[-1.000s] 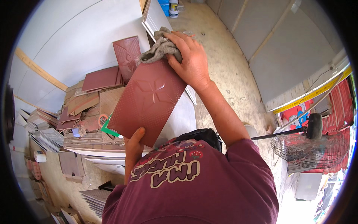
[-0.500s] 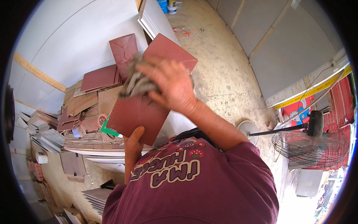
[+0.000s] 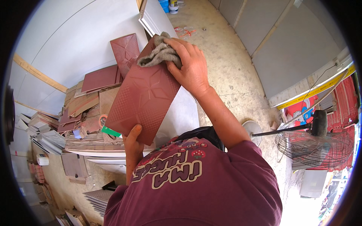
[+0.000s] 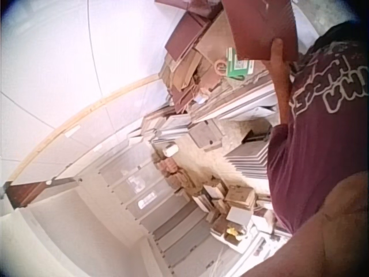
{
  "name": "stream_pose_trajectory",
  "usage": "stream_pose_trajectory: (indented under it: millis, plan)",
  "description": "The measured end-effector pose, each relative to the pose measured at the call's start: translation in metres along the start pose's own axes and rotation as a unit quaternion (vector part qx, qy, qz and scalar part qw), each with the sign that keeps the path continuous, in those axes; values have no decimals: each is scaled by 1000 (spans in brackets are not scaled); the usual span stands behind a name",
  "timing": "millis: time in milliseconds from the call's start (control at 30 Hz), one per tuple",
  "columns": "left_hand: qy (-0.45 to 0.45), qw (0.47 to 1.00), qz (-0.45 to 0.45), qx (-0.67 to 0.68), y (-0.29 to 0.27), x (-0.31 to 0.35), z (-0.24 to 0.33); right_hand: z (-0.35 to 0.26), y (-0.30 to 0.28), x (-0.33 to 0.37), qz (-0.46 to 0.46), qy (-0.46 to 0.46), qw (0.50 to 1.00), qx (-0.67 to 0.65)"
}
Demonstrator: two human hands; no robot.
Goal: The person wipes the surface of several reddish tiles with a cloth, picking them up from a stack and placing them back down after wiping.
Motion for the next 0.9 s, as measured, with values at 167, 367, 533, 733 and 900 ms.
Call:
stream_pose_trajectory:
  millis: [167, 367, 533, 733, 900]
  plan:
    - [28, 998, -13, 55, 1, -1, 2, -22, 3, 28, -66, 9, 998, -23]
    - [80, 997, 8, -19, -1, -8, 15, -87, 14, 59, -155, -66, 979, -118]
    - [51, 997, 16, 60, -4, -3, 9, -58, 8, 40, -94, -40, 991, -83]
    - [23, 999, 19, 34, -6, 0, 4, -4, -12, 13, -23, 24, 999, -19]
    - [-5, 999, 9, 42, -7, 1, -4, -10, -29, -5, 16, 17, 1000, 1]
Point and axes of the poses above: each hand's wrist, its own x-axis away from the middle knuckle, its own y-axis out of the palm, z = x × y, the point moved 9 cm from there along -x, towards the middle knuckle, and after that the axes turned 6 degrees about -y, right-handed, at the moved point
